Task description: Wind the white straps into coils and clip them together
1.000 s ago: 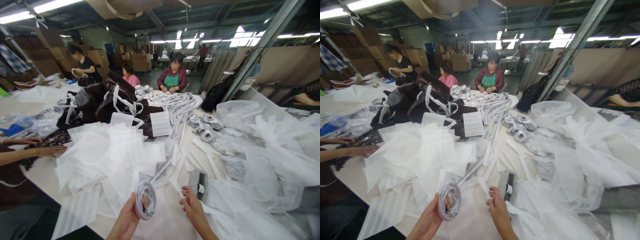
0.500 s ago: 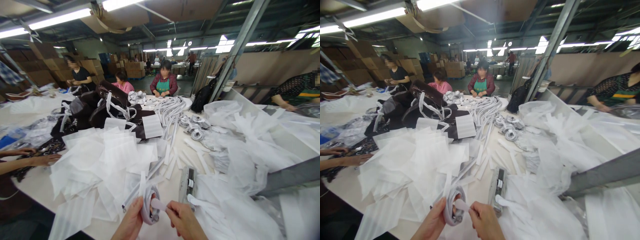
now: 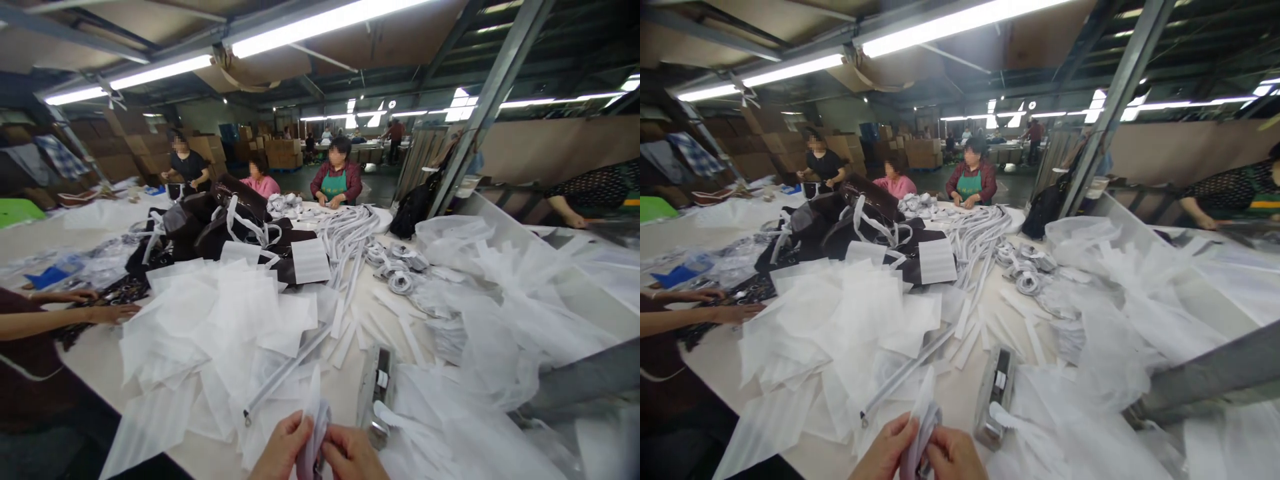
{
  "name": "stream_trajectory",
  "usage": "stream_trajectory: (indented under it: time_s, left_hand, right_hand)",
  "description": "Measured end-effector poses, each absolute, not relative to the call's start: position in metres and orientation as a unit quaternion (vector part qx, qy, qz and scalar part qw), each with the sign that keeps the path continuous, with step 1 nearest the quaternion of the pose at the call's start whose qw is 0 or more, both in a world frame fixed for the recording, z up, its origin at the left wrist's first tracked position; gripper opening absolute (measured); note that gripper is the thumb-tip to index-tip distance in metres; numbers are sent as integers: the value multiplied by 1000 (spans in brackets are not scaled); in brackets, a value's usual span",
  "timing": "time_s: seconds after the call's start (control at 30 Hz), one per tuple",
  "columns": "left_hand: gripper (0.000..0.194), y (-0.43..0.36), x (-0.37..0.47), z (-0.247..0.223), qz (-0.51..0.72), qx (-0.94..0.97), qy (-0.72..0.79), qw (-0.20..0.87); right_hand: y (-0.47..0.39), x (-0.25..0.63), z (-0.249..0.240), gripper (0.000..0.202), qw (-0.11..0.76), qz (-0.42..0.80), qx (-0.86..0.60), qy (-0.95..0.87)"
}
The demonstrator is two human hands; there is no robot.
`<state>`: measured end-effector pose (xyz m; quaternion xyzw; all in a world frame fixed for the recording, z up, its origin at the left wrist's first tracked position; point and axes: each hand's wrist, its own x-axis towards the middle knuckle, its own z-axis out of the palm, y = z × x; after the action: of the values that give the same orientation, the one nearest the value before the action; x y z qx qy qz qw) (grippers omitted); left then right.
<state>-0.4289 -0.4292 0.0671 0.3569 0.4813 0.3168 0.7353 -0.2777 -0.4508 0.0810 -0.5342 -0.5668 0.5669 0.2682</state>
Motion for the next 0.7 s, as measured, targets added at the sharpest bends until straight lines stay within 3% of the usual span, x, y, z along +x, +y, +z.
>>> stream_trajectory:
  time_s: [0.23,0.43,0.6,0.7]
  left_hand:
    - [45,-430,-412,51,310,402,575,643]
    - [33,-423,-400,88,306,435,528,662]
    - [13,-405,-410,116,263,436,471,720]
    - [18,-391,-417,117,256,397,430,769]
  right_hand:
    - [-458,-279,57,37,321,629,-513,-488]
    - [-453,-275,69,37,367,607,-559,-429]
    - [-441,-269,86,29,341,622,-604,-364]
    - [-426,-264,100,31,336,630,-593,-371]
